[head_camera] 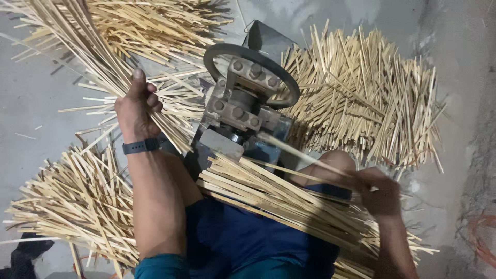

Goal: The person feeds bamboo strips into a mechanical shaver and pulls them through to flatten the material, repeating the process and sorting the processed strips into piles.

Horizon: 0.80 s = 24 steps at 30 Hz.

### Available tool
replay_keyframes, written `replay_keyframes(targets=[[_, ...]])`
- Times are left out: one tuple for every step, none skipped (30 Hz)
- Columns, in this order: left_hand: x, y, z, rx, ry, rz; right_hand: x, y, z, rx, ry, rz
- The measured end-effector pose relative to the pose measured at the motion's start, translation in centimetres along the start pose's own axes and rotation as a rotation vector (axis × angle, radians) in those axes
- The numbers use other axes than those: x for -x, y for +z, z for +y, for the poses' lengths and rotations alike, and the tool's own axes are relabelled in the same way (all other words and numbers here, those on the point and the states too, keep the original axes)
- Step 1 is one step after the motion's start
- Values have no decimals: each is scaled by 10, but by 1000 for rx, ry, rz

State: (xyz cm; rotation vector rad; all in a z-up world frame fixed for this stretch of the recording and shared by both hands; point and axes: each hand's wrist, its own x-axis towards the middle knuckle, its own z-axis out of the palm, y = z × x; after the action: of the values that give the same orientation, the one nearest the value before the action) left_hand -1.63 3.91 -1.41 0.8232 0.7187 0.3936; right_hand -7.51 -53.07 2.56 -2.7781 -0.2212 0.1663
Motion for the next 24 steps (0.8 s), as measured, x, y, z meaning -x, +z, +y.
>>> replay_keyframes(targets=[[1, 3, 1, -33, -14, 15, 1, -1, 5, -76, -58, 100], [3, 6, 1, -45, -12, -2, 2, -3, 7, -154, -117, 198], [5, 9, 1, -56, -10, -19, 1, -5, 7, -231, -177, 296], [7, 10, 1, -71, -7, -37, -2, -4, 3, -40, -160, 280], [8, 12, 1, -124, -18, -45, -8, -1, -4, 151, -141, 262], [9, 13, 0, -178, -29, -56, -14, 2, -14, 342, -120, 246], [9, 14, 0, -232, -39, -66, -17, 5, -26, 280, -203, 315], [10, 15, -2, -217, -33, -112, -20, 9, -40, 216, -288, 384], [12, 17, -6, -203, -27, -158, -25, 13, -53, 153, -373, 452], [13, 16, -8, -190, -21, -201, -30, 17, -67, 154, -344, 406], [13, 17, -9, -196, -24, -204, -37, 21, -80, 155, -314, 359], [15, 18, -12, -202, -26, -206, -42, 24, -92, 155, -284, 313], [16, 21, -13, -209, -28, -209, -43, 21, -100, 134, -326, 338], [17, 23, -13, -204, -30, -222, -43, 14, -104, 116, -371, 362], [18, 26, -13, -200, -32, -235, -43, 11, -108, 97, -415, 386], [20, 28, -13, -192, -36, -248, -44, 13, -111, 54, -346, 330], [21, 31, -12, -186, -40, -243, -44, 17, -112, 11, -276, 272], [22, 35, -12, -179, -44, -238, -44, 23, -110, -31, -206, 214], [23, 38, -11, -173, -49, -233, -41, 30, -105, -41, -261, 168], [24, 40, -11, -158, -41, -241, -36, 39, -98, -53, -314, 121], [25, 41, -11, -143, -34, -249, -29, 49, -91, -66, -368, 74], [25, 41, -9, -129, -24, -256, -24, 58, -83, -79, -423, 26], [24, 41, -9, -118, 0, -269, -19, 66, -73, -92, -478, -22], [22, 40, -9, -109, 23, -279, -16, 71, -63, -107, -533, -72]])
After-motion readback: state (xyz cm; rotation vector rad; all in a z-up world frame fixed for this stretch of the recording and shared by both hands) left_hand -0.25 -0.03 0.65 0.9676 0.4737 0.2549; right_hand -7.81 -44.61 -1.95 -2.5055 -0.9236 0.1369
